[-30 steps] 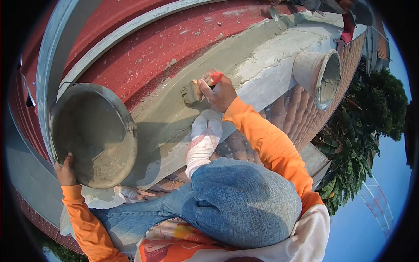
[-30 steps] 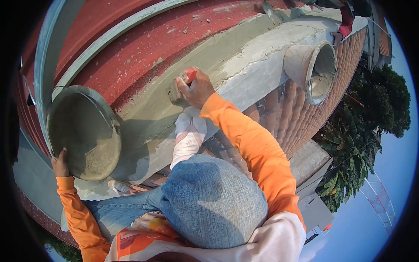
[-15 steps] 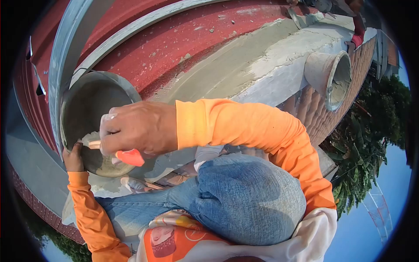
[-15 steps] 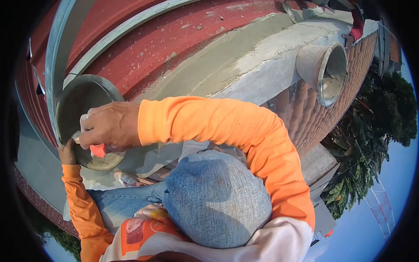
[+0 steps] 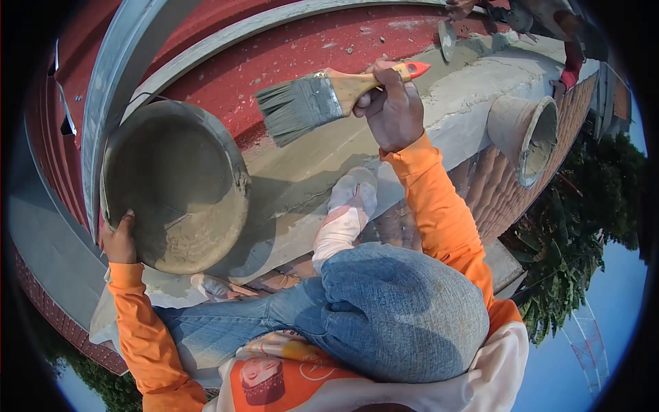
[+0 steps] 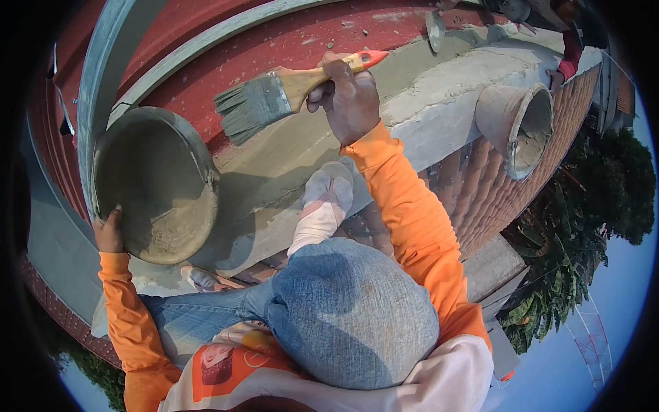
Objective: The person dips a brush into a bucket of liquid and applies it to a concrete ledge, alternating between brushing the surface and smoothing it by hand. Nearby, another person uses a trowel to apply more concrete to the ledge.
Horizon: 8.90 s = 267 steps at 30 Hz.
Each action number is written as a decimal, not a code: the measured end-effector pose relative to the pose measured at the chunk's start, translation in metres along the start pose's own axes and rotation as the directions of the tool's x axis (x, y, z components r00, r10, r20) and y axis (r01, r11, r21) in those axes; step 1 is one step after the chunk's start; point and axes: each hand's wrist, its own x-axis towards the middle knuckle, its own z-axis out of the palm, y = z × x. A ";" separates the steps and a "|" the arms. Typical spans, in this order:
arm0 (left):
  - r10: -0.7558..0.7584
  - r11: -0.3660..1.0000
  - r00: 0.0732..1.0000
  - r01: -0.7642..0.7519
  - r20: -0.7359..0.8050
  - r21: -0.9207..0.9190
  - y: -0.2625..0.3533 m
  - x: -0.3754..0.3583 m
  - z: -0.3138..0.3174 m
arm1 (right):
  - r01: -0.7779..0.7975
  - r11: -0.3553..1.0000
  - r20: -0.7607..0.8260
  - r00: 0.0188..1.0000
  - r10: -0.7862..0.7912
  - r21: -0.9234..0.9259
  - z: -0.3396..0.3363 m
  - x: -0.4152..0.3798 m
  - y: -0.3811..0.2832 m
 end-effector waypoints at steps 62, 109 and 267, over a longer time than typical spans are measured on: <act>0.123 0.992 0.988 -0.124 0.089 -0.002 0.016 -0.005 0.003 | 0.945 0.269 0.739 0.316 -0.595 -0.188 0.082 -0.033 -0.065; 0.046 0.996 0.999 -0.046 -0.003 0.077 0.029 -0.009 0.018 | -0.002 -0.320 0.046 0.989 -0.142 -0.947 -0.246 0.198 -0.040; -0.081 0.997 0.997 0.081 0.013 0.004 0.119 0.046 0.178 | 0.220 -0.002 0.219 0.971 0.102 -0.976 -0.248 0.190 -0.125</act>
